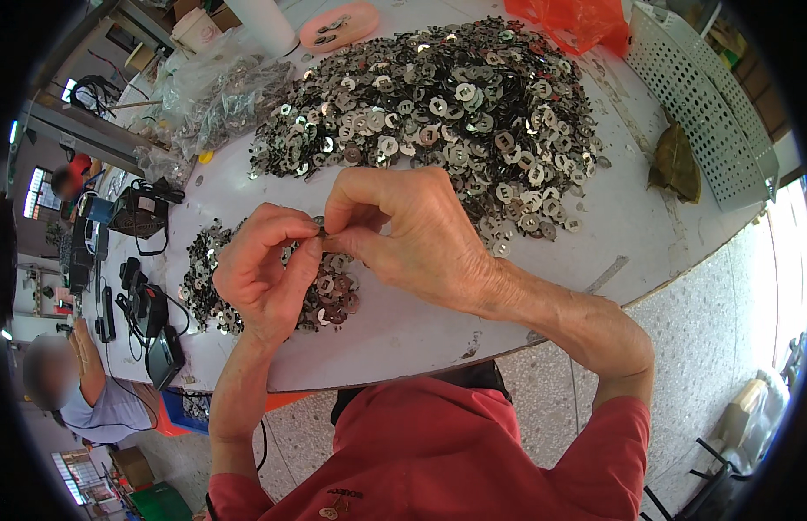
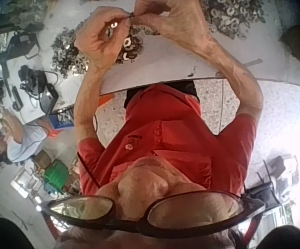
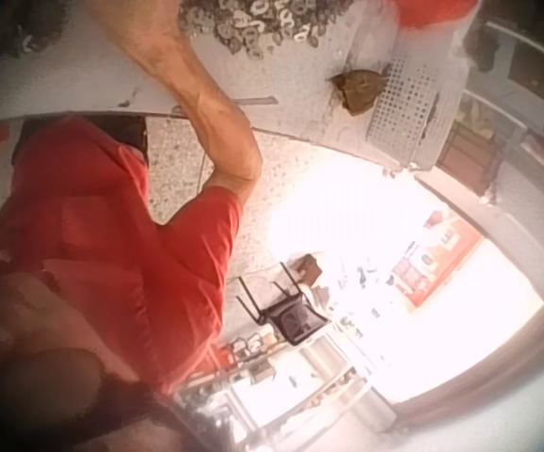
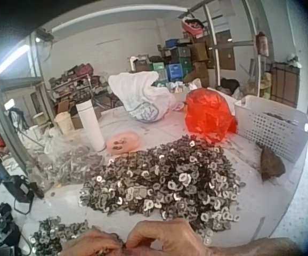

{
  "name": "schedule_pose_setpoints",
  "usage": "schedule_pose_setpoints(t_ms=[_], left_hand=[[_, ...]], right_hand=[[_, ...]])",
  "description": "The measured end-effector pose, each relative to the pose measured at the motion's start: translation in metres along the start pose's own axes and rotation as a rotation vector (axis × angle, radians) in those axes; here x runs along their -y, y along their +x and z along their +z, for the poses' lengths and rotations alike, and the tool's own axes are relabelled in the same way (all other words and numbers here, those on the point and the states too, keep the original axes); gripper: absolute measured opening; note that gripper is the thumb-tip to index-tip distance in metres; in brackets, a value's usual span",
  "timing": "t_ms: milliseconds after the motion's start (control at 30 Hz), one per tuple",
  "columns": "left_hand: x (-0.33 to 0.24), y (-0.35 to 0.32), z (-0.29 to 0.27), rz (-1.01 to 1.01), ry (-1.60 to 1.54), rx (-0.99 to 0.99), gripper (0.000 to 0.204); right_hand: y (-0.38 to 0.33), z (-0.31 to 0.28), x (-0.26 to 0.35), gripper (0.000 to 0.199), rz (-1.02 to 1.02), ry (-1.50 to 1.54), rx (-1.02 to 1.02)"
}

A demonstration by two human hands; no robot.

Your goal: The person assembles or sorts small metal washers by hand on a workshop table.

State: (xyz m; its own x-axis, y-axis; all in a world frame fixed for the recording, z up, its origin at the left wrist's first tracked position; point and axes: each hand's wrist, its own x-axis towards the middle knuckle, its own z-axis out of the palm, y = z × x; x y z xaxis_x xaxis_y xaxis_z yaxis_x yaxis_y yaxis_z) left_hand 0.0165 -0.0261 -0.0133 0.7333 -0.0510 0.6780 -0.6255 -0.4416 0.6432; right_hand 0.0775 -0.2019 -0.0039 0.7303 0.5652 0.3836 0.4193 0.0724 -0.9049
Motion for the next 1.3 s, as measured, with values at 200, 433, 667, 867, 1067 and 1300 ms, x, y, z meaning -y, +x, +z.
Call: schedule_pose_setpoints(t_ms=[200,433,667,867,1067,1300], left_hand=[[0.0008,-0.0006,0.0002,0.027,0.025,-0.001,0.021],[-0.0025,0.0000,-0.0006,0.017,0.052,0.032,0.020],[-0.0011,-0.0020,0.0006,0.006,0.028,0.018,0.020],[0.0011,-0.0038,0.0032,0.000,-0.020,-0.003,0.022],[-0.0009,-0.0045,0.0067,-0.069,-0.119,-0.095,0.022],[0.0013,-0.0035,0.0074,-0.041,-0.117,-0.110,0.024]], right_hand=[[-0.0008,0.0004,-0.0011,0.013,-0.020,-0.021,-0.015],[-0.0009,0.0011,-0.0010,0.013,-0.021,-0.033,-0.025],[-0.0007,0.0019,-0.0020,0.014,-0.102,-0.069,-0.022],[-0.0003,0.0000,-0.0014,0.015,-0.120,-0.089,-0.004],[0.0003,-0.0030,0.0055,0.016,-0.010,-0.050,0.006],[0.0009,-0.0021,0.0032,0.017,-0.017,-0.007,-0.001]])
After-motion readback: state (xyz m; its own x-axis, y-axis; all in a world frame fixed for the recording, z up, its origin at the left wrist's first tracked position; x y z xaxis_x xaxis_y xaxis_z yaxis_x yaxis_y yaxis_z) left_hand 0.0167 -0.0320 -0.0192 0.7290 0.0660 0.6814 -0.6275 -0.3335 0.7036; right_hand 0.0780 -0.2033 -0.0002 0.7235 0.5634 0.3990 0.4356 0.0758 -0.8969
